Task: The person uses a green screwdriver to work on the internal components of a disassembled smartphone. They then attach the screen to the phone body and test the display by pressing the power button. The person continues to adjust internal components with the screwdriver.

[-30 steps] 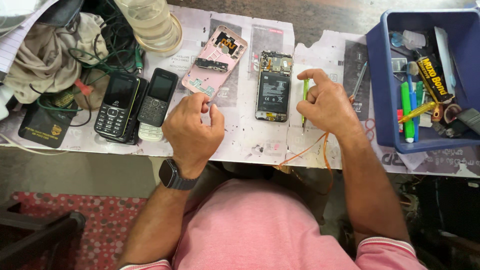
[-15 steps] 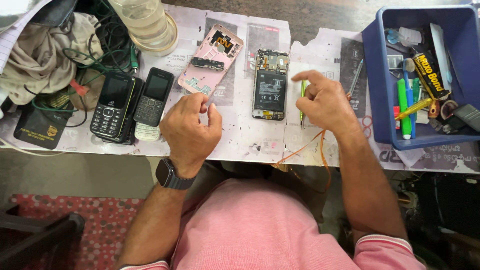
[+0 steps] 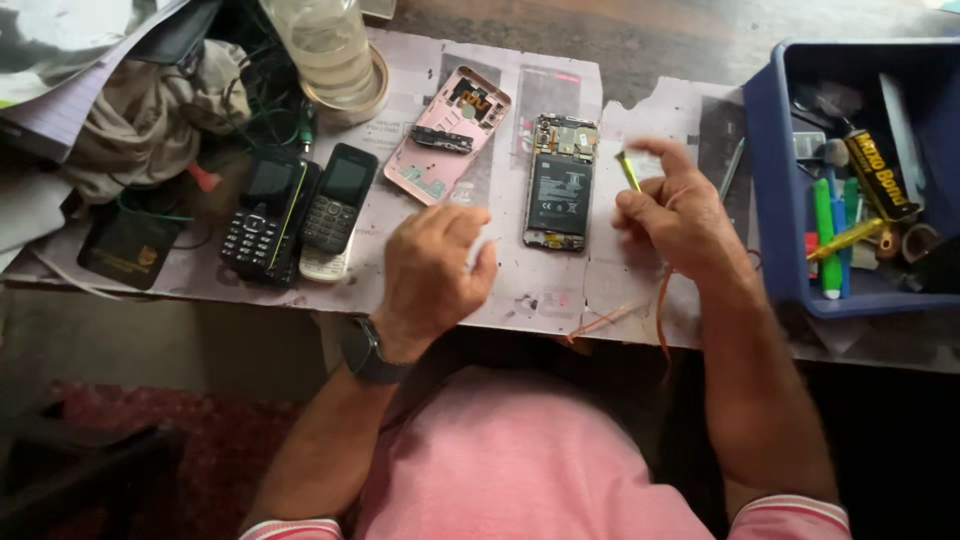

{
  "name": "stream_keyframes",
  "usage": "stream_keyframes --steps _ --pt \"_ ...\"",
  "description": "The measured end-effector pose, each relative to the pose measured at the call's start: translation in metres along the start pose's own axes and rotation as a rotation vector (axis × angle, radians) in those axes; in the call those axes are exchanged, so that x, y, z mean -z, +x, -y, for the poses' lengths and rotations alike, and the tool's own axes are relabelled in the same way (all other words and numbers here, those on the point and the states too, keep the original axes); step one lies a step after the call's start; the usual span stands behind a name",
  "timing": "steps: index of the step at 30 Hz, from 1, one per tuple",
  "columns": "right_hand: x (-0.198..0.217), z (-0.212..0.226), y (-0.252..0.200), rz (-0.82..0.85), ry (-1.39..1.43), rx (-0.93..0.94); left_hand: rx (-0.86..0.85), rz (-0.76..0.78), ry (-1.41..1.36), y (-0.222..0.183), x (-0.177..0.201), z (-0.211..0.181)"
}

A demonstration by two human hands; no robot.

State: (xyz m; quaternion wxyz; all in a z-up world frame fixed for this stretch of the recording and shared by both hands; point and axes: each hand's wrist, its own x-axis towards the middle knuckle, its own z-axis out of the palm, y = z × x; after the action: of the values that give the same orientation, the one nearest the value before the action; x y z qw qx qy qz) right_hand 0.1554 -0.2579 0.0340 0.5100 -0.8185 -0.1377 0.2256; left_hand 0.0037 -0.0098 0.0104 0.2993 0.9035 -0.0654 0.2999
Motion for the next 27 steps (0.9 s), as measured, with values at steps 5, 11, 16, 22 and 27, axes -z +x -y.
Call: stream_keyframes --steps 5,11,16,22,27 --pt "0.002 -0.001 0.009 0.039 0.001 0.023 0.091 0.24 0.012 0.011 -0.016 -0.024" --pt "-0.012 0.019 0.024 -0.108 -0.35 0.066 0.101 0.174 0.048 0.015 -0.026 -0.026" --pt "-0.018 0.036 0.041 -0.033 -0.201 -0.055 0.119 0.168 0.043 0.01 -0.029 -0.024" --pt "-0.016 0.029 0.053 0.004 -0.287 -0.039 0.122 0.162 0.023 0.012 -0.03 -0.022" --pt "-0.017 0.028 0.049 -0.079 -0.413 0.092 0.146 0.185 0.014 0.013 -0.03 -0.021"
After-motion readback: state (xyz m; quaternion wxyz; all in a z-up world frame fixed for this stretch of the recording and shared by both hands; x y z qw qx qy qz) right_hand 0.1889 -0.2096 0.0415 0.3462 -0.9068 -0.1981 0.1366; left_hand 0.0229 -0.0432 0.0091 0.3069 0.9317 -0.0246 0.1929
